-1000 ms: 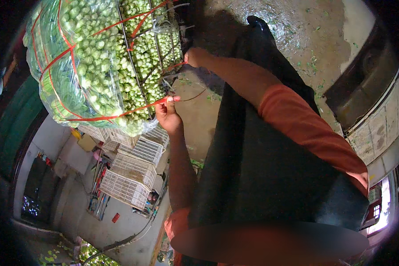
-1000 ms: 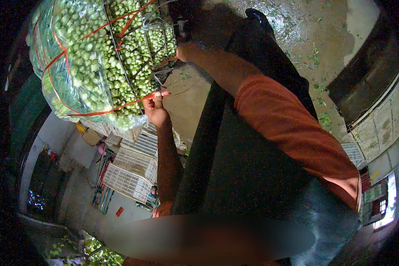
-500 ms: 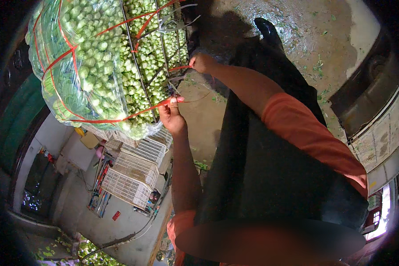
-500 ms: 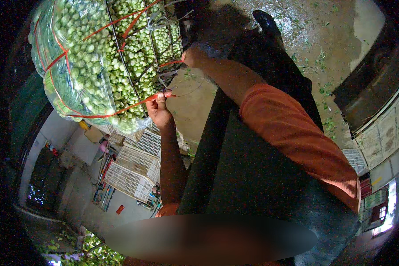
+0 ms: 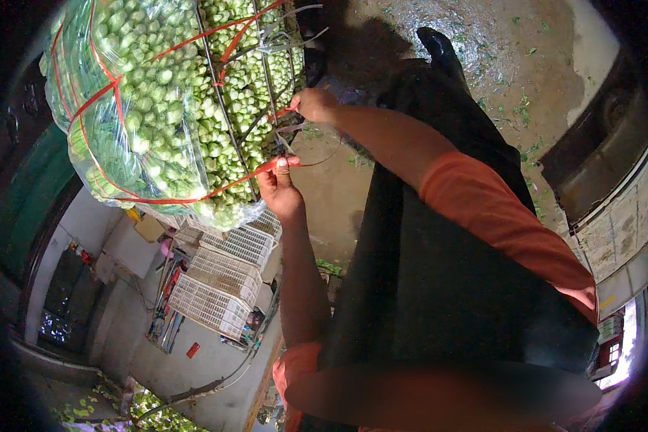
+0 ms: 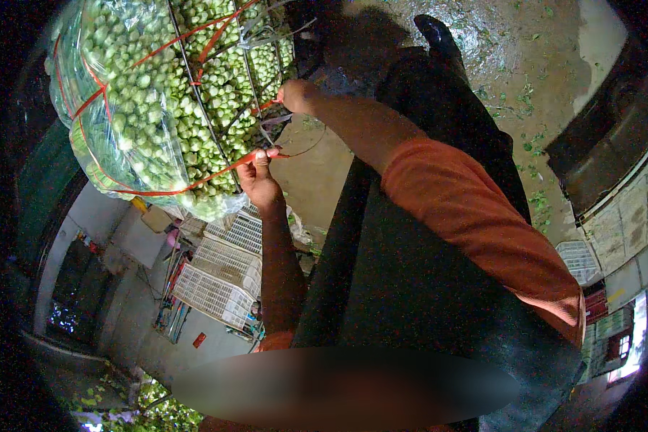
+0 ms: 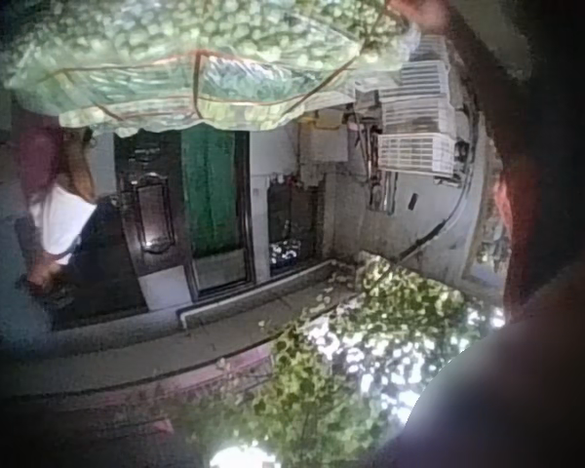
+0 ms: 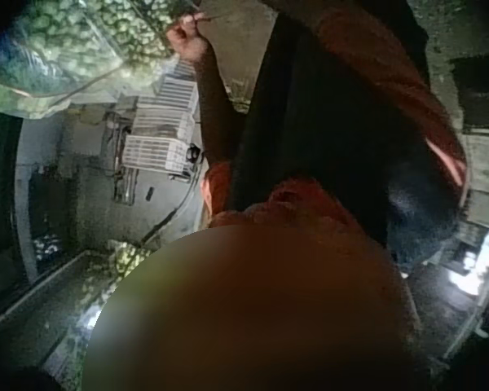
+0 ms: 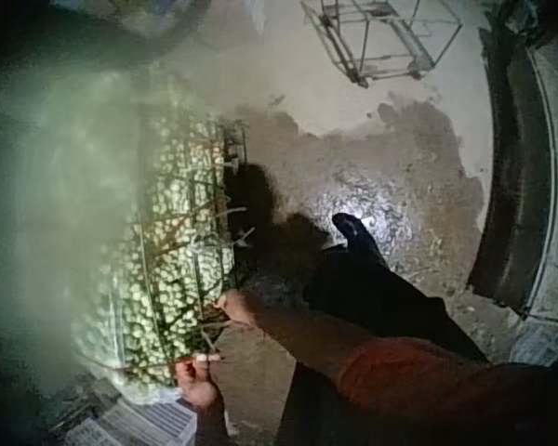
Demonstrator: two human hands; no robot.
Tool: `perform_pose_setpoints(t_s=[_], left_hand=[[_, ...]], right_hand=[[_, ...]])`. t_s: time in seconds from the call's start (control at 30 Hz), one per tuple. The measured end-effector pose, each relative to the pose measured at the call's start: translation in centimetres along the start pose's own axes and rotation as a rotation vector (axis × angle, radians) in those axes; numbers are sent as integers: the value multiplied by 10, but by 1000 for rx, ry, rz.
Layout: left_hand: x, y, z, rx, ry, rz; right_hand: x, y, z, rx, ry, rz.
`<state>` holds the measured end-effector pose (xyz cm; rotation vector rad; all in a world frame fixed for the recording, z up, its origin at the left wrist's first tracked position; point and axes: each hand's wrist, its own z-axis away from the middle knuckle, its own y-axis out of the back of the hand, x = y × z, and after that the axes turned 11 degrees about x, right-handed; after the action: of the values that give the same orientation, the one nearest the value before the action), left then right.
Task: The person secures a large pallet of green vegetables wrapped in plastic using red straps. They wrap the straps around the load, pull them tight, and tie knots to fasten them. Another person assists by holding the load and handing over straps.
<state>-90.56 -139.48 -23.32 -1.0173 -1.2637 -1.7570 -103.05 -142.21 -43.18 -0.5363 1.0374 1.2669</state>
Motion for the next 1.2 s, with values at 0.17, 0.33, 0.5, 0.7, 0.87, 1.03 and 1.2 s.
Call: perform_pose_setpoints(t_s=[0.17,0.33,0.5,0.7,0.87,1.03,1.2], left_hand=[[-4,1,-3,7,6,12],[-5,1,-2,41,2,8],[-6,0,-3,56,3,17],[2,-6,0,59,44,-1],[-8,3,2,93,-1,3],[8,-16,3,79,22,-27],[-13,-1,2,103,-13,56]], right_hand=[[5,1,0,41,-6,32],[-7,-1,4,26,-7,-67],[-16,-4,11,102,74,-136],[-32,-14,39,208,105,-378],[-67,-11,58,268,94,-419],[-52,-28,52,539,28,-328],[-83,-4,67,270,2,-281]])
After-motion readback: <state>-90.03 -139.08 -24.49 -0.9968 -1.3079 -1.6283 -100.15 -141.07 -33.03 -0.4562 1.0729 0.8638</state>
